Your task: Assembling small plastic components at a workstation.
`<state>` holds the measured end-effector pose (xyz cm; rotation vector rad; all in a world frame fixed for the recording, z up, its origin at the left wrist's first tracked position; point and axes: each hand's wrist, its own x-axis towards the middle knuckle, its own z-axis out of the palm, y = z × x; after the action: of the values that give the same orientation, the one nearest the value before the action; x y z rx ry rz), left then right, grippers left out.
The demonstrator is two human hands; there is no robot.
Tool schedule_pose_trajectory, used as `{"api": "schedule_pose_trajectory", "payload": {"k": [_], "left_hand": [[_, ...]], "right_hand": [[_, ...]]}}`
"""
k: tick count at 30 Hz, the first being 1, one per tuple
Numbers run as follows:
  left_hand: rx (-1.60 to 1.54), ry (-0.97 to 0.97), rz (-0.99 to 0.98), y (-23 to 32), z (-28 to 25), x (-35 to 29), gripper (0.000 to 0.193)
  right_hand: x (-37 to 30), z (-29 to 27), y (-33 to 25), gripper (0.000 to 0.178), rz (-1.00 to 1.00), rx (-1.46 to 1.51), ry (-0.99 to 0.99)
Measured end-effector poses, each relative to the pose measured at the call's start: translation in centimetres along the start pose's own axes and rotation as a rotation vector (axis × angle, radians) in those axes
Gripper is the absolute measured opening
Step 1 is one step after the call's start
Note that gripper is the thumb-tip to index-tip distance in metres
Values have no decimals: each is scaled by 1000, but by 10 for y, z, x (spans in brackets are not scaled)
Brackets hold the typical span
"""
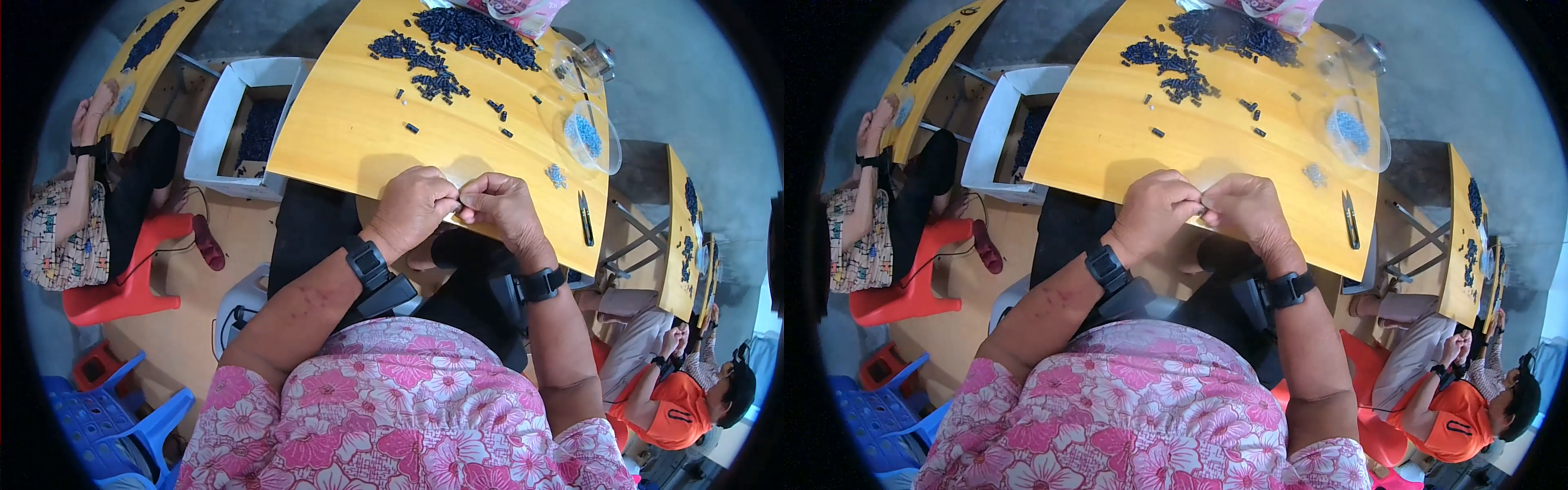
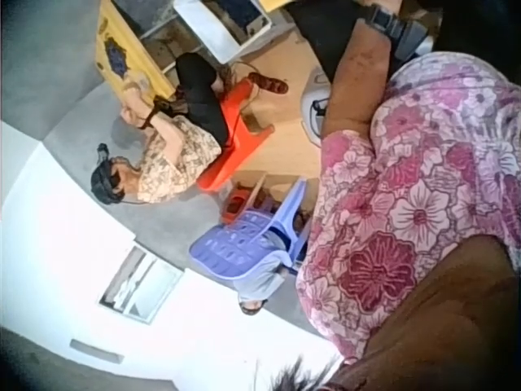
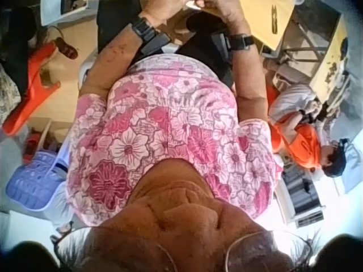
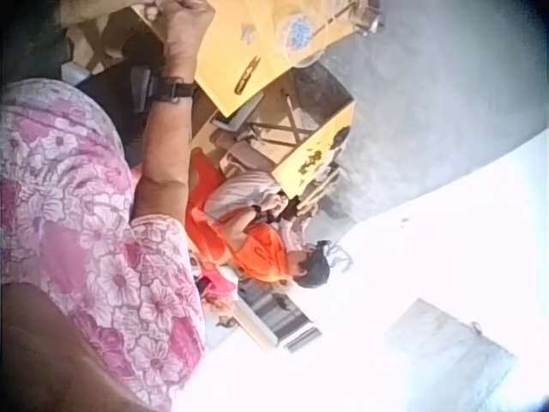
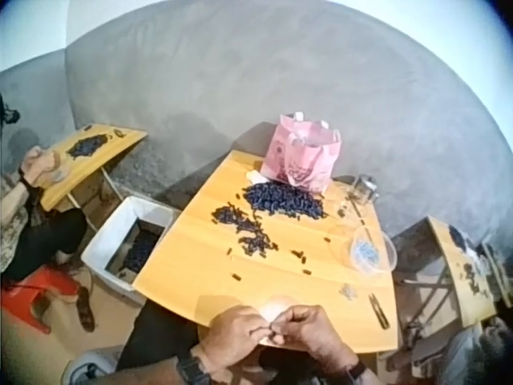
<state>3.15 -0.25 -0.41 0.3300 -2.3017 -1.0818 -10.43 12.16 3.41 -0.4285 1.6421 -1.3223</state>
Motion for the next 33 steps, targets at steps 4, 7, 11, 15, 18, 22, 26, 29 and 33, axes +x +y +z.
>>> {"api": "schedule_pose_trajectory", "payload": {"k": [4,7,11,15,18,22,26,29,33], "left_hand": [[8,-27,-50,1,0,-1,5],[-18,-33,-59,4,-1,0,6],[8,-39,-31,6,0,1,8],[96,-73,-12,6,4,2,10],[156,-132,-76,9,1,1,11],[142,-191,-187,12,0,3,17],[175,-180,-246,15,3,3,17],[226,-232,-160,7,4,1,20],[193,-227,16,-7,9,1,24]], "right_hand": [[0,-5,6,9,-6,-15,-54],[-4,-7,9,12,-68,229,2],[0,7,11,12,-306,239,176],[19,32,0,15,-598,-121,299],[23,52,-17,18,-775,-292,262],[28,53,-14,19,-843,-546,132],[34,50,-6,30,-770,-517,78],[36,50,-2,33,-743,-495,65],[35,46,-2,36,-711,-466,40]]}}
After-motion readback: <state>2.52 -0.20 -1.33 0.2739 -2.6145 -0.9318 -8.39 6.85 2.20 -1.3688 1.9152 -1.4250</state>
